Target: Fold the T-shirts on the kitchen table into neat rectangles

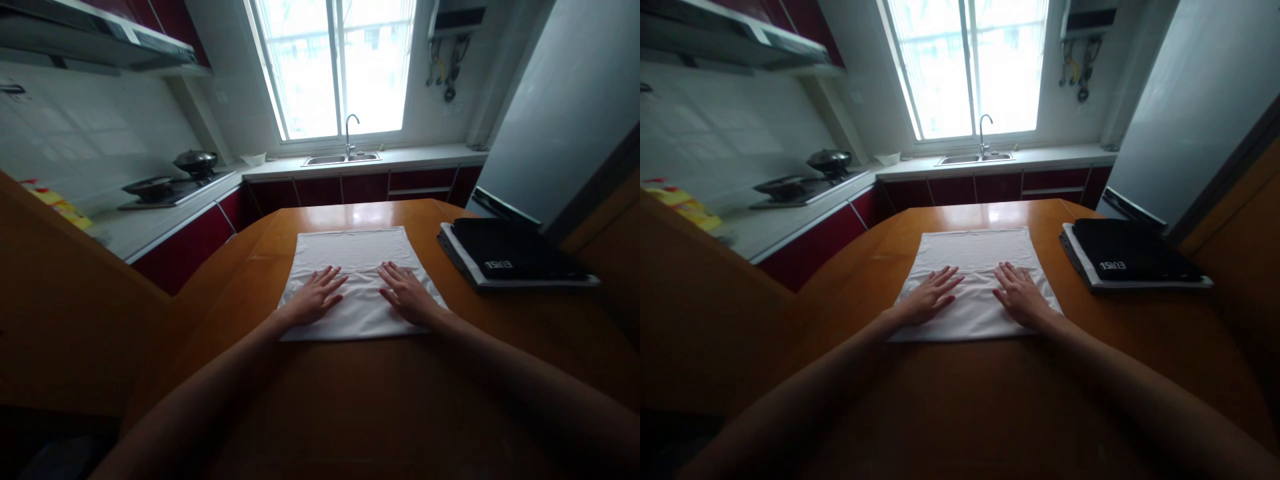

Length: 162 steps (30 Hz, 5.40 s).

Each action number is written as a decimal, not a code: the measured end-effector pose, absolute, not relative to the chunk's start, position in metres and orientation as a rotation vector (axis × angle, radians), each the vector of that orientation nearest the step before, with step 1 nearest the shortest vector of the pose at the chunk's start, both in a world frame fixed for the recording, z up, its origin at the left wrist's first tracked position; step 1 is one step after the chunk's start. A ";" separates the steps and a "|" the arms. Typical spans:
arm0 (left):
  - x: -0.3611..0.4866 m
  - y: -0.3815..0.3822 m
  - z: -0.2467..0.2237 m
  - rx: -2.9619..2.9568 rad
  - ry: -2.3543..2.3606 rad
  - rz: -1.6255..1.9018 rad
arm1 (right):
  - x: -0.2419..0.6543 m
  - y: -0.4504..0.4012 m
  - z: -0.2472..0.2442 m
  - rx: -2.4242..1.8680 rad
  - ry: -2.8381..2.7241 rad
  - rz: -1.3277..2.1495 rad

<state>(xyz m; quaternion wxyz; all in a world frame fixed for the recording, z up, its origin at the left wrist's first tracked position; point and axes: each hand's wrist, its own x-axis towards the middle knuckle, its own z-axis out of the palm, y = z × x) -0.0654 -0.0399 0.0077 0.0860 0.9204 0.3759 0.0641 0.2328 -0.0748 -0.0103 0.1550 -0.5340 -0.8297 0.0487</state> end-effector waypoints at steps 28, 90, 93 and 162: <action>-0.184 -0.150 0.009 2.943 1.116 0.537 | 0.324 -0.176 -0.014 -1.258 -2.532 -0.523; -0.192 -0.218 0.050 1.843 1.708 0.364 | 0.344 -0.247 0.013 -1.871 -1.781 0.609; -0.197 -0.245 0.043 1.740 1.736 0.322 | 0.345 -0.271 0.008 -1.888 -1.746 0.764; -0.156 -0.240 -0.001 2.745 1.376 0.257 | 0.284 -0.277 -0.021 -1.373 -2.467 0.019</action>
